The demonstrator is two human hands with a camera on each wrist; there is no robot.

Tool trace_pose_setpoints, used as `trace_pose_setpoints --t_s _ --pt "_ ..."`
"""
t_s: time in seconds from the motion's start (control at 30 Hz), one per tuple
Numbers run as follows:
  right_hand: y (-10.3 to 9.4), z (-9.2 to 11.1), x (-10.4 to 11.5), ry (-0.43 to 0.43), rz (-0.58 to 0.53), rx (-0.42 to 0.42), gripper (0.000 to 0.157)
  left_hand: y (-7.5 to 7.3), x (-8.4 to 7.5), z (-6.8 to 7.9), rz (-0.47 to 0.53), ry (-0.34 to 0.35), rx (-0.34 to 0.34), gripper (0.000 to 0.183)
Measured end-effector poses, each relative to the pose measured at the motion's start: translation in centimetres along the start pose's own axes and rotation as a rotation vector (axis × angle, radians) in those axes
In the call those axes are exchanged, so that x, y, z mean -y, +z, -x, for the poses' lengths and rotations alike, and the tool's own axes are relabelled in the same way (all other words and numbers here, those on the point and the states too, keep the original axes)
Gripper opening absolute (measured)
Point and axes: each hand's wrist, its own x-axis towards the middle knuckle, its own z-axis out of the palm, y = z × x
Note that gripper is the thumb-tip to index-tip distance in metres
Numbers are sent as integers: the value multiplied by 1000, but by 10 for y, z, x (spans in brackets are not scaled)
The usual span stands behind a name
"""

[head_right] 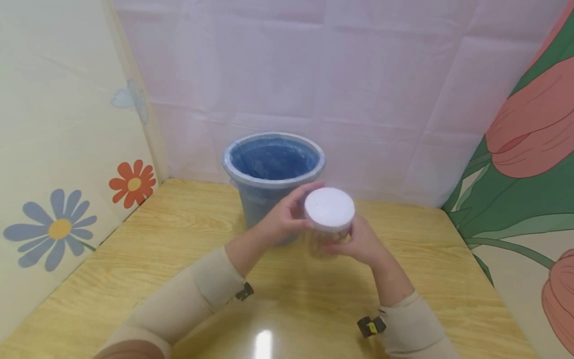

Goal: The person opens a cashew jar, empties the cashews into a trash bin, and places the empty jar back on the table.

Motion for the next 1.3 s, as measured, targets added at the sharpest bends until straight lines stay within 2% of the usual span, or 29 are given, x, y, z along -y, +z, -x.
trace_pose_setpoints --t_s 0.13,0.3,0.47,0.63,0.77,0.9,1.1,1.3 --pt "-4 1 -1 -69 -39 88 91 -3 4 -1 107 34 78 110" --pt "-4 -1 0 -126 -96 197 92 -6 7 -2 194 55 157 112" --pt "-4 -2 -1 -131 -111 230 92 -7 7 -1 187 35 197 108" --pt "-3 -1 -4 -133 -97 226 91 -7 7 0 163 43 199 105" --pt "-3 -2 -4 -124 -64 202 92 -6 7 -1 133 53 179 103" --pt "-1 -2 -2 -74 -35 148 93 -5 6 -1 89 48 127 98" --pt "3 -3 -1 -26 -21 49 91 -3 4 -1 -30 11 11 81" --pt "7 -4 -1 21 10 -32 90 4 3 -1 -123 -41 -121 83"
